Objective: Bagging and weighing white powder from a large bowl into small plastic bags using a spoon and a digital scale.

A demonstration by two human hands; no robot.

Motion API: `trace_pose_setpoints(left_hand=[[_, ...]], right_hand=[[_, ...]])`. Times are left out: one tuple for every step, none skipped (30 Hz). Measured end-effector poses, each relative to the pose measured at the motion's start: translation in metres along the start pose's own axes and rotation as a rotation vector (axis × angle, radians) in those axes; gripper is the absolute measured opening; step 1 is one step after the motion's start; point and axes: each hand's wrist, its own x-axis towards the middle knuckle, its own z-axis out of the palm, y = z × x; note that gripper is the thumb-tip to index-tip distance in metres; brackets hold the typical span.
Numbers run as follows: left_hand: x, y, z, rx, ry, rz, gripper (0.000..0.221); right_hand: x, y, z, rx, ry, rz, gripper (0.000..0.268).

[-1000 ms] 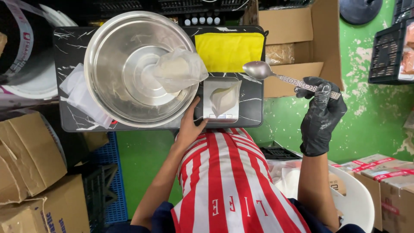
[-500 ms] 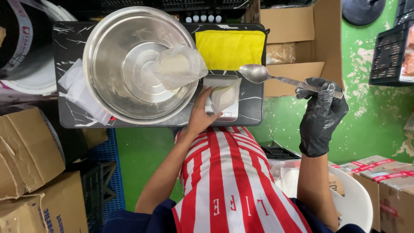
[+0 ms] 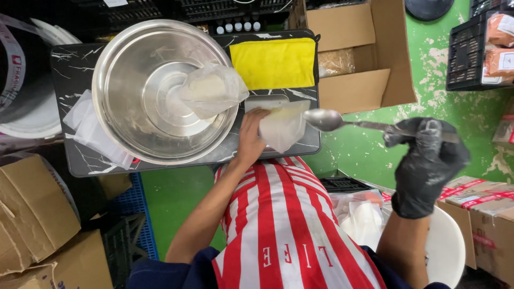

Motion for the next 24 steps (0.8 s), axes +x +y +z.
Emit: trace_pose_setpoints(left_hand=[[0.002, 0.012, -0.010, 0.041, -0.008, 0.024, 0.049], [0.004, 0.024, -0.020, 0.081, -0.016, 0.047, 0.050], [0.005, 0.035, -0.030, 0.086, -0.011, 0.045, 0.050], [0.006, 0.047, -0.041, 0.114, 0.003, 0.039, 0.048], [0.008, 0.059, -0.051, 0.140, 0.017, 0.035, 0.046], [0.007, 0.060, -0.056, 0.143, 0.023, 0.033, 0.046], [0.006, 0.061, -0.061, 0.141, 0.106, 0.070, 0.045], [0.005, 0.061, -0.067, 0.139, 0.190, 0.107, 0.047], [0.006, 0.066, -0.075, 0.146, 0.199, 0.105, 0.047], [0.006, 0.070, -0.083, 0.167, 0.226, 0.112, 0.046], [0.006, 0.075, -0.091, 0.188, 0.254, 0.116, 0.045], [0.003, 0.074, -0.098, 0.195, 0.264, 0.111, 0.045], [0.001, 0.073, -0.104, 0.227, 0.277, 0.117, 0.045], [-0.001, 0.071, -0.111, 0.258, 0.290, 0.123, 0.045], [-0.003, 0.078, -0.120, 0.262, 0.296, 0.118, 0.045], [-0.004, 0.085, -0.130, 0.300, 0.266, 0.090, 0.039], [-0.005, 0.091, -0.138, 0.337, 0.236, 0.062, 0.035], [-0.005, 0.095, -0.146, 0.340, 0.242, 0.059, 0.035], [-0.005, 0.099, -0.154, 0.372, 0.258, 0.078, 0.035], [-0.006, 0.102, -0.162, 0.404, 0.274, 0.097, 0.037], [-0.005, 0.105, -0.169, 0.411, 0.283, 0.091, 0.037], [-0.005, 0.108, -0.177, 0.427, 0.298, 0.115, 0.038], [-0.004, 0.111, -0.184, 0.445, 0.314, 0.140, 0.039], [-0.004, 0.111, -0.191, 0.454, 0.323, 0.135, 0.039]], right_hand=[[0.001, -0.008, -0.004, -0.049, -0.028, -0.083, 0.043], [0.002, -0.016, -0.007, -0.098, -0.057, -0.165, 0.044], [-0.002, -0.025, -0.007, -0.093, -0.062, -0.166, 0.044], [-0.006, -0.034, -0.007, -0.095, -0.010, -0.100, 0.047], [-0.010, -0.043, -0.007, -0.099, 0.041, -0.034, 0.051], [-0.011, -0.047, -0.004, -0.096, 0.036, -0.036, 0.051], [-0.011, -0.050, -0.001, -0.084, 0.019, -0.051, 0.051], [-0.012, -0.054, 0.003, -0.072, 0.003, -0.066, 0.052], [-0.012, -0.057, 0.008, -0.064, -0.006, -0.070, 0.052], [-0.013, -0.060, 0.014, -0.045, -0.030, -0.091, 0.053], [-0.013, -0.064, 0.019, -0.027, -0.056, -0.111, 0.054], [-0.013, -0.067, 0.025, -0.021, -0.067, -0.113, 0.054], [-0.014, -0.070, 0.031, -0.003, -0.091, -0.135, 0.055], [-0.014, -0.073, 0.037, 0.016, -0.115, -0.156, 0.056], [-0.016, -0.076, 0.042, 0.019, -0.123, -0.157, 0.056], [-0.017, -0.079, 0.048, 0.034, -0.145, -0.175, 0.057], [-0.019, -0.082, 0.054, 0.049, -0.165, -0.194, 0.059], [-0.025, -0.089, 0.072, 0.052, -0.171, -0.196, 0.059], [-0.030, -0.095, 0.091, 0.045, -0.156, -0.176, 0.046], [-0.036, -0.102, 0.110, 0.038, -0.141, -0.156, 0.034], [-0.038, -0.108, 0.124, 0.045, -0.152, -0.159, 0.034], [-0.041, -0.114, 0.139, 0.046, -0.202, -0.196, 0.038], [-0.043, -0.119, 0.153, 0.049, -0.251, -0.235, 0.041], [-0.046, -0.118, 0.162, 0.058, -0.261, -0.239, 0.041]])
